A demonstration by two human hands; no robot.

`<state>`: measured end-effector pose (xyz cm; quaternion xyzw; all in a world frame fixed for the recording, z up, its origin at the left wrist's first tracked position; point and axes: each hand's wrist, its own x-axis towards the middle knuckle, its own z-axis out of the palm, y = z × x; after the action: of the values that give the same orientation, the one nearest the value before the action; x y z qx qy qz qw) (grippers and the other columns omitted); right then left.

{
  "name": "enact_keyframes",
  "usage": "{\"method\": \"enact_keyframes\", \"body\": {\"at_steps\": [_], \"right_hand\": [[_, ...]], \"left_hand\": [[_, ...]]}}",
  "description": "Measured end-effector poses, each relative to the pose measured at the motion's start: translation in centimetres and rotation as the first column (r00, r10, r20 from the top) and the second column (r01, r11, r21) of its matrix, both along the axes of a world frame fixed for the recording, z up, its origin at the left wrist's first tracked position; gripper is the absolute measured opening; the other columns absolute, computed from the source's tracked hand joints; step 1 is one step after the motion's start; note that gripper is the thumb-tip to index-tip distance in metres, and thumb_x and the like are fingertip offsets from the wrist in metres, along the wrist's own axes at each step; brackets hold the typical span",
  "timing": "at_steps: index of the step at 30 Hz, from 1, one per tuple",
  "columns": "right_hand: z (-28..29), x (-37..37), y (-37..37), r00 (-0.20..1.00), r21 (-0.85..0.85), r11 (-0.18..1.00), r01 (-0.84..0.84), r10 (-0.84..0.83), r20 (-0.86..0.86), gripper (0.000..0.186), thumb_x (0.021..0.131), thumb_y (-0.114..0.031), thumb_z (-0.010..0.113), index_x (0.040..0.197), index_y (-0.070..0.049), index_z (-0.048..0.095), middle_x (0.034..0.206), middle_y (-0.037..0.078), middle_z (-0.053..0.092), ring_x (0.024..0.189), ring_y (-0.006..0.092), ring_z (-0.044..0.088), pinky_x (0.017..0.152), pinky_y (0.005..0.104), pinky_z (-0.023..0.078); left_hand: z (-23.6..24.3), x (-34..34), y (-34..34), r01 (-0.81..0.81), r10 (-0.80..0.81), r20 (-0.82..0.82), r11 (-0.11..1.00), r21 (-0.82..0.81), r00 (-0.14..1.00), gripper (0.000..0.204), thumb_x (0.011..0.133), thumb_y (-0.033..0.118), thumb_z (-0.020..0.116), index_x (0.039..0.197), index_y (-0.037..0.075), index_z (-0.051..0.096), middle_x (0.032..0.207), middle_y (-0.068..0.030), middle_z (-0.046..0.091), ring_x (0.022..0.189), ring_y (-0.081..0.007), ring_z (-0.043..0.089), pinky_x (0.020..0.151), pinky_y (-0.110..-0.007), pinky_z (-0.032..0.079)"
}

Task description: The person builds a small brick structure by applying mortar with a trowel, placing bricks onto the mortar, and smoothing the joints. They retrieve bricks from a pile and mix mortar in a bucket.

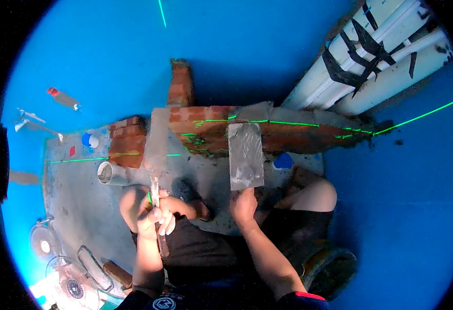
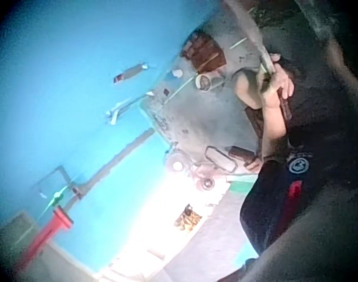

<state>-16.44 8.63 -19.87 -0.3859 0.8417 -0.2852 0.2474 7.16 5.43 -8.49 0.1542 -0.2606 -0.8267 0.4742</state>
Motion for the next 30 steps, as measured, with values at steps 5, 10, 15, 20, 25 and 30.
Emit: {"method": "enact_keyframes", "body": {"at_steps": [5, 10, 15, 20, 25, 30], "right_hand": [[-0.7, 0.3, 0.1, 0.991, -0.136, 0.982, -0.133, 0.132, -0.022, 0.034, 0.085, -0.014, 0.062, 0.116, -0.003, 0.054, 0.108, 0.027, 0.059, 0.102, 0.0472, 0.055, 0.085, 0.0482, 0.046], [0.1, 2.1, -6.6, 0.982, -0.26, 0.947, -0.188, 0.177, -0.062, 0.043, 0.086, -0.011, 0.059, 0.125, 0.0, 0.046, 0.118, 0.031, 0.052, 0.107, 0.0494, 0.05, 0.087, 0.0507, 0.045], [-4.1, 2.9, -8.1, 0.974, -0.339, 0.915, -0.219, 0.228, -0.015, 0.052, 0.086, -0.008, 0.057, 0.133, -0.001, 0.035, 0.124, 0.032, 0.047, 0.107, 0.0509, 0.049, 0.087, 0.0519, 0.044], [-5.6, 2.2, -4.6, 0.954, -0.259, 0.926, -0.275, 0.295, 0.043, 0.053, 0.086, -0.005, 0.054, 0.135, -0.001, 0.035, 0.126, 0.031, 0.047, 0.108, 0.0507, 0.049, 0.088, 0.0517, 0.044], [-0.7, 1.0, 3.6, 0.918, -0.255, 0.893, -0.371, 0.394, 0.046, 0.032, 0.085, -0.009, 0.059, 0.114, 0.002, 0.055, 0.103, 0.029, 0.06, 0.097, 0.0472, 0.057, 0.081, 0.0461, 0.047], [14.3, -7.5, 16.3, 0.941, -0.222, 0.948, 0.227, -0.155, 0.301, 0.024, 0.081, -0.018, 0.074, 0.091, -0.006, 0.056, 0.082, 0.003, 0.06, 0.073, 0.0144, 0.056, 0.066, 0.031, 0.048]], "left_hand": [[0.0, -0.1, 0.2, 0.006, -0.006, 0.01, 1.0, 0.013, 1.0, 0.047, 0.09, 0.012, 0.06, 0.128, -0.006, 0.04, 0.065, -0.0048, 0.048, 0.04, -0.012, 0.046, 0.043, -0.029, 0.045], [-0.3, 0.0, 0.3, -0.011, 0.011, 0.007, 1.0, 0.002, 1.0, 0.048, 0.089, 0.013, 0.06, 0.128, -0.007, 0.04, 0.066, -0.0052, 0.049, 0.039, -0.012, 0.045, 0.043, -0.029, 0.044], [-0.3, -0.2, 0.3, -0.019, 0.018, 0.017, 1.0, 0.006, 1.0, 0.048, 0.089, 0.012, 0.059, 0.129, -0.006, 0.04, 0.065, -0.0051, 0.049, 0.039, -0.0121, 0.045, 0.042, -0.028, 0.044], [-0.3, -0.1, -0.2, -0.021, 0.021, -0.012, 1.0, -0.023, 1.0, 0.047, 0.09, 0.012, 0.059, 0.129, -0.005, 0.04, 0.064, -0.0048, 0.049, 0.039, -0.0121, 0.044, 0.042, -0.029, 0.044], [-0.2, 0.4, -0.6, -0.025, 0.023, -0.044, 0.999, -0.047, 0.999, 0.046, 0.091, 0.016, 0.06, 0.129, -0.004, 0.041, 0.064, -0.0047, 0.049, 0.038, -0.0122, 0.045, 0.041, -0.029, 0.043], [-1.2, -0.9, -1.5, -0.204, 0.241, 0.293, 0.967, -0.153, 0.925, 0.047, 0.085, 0.014, 0.065, 0.123, -0.005, 0.046, 0.062, -0.0024, 0.047, 0.041, -0.0117, 0.042, 0.037, -0.027, 0.035]]}}
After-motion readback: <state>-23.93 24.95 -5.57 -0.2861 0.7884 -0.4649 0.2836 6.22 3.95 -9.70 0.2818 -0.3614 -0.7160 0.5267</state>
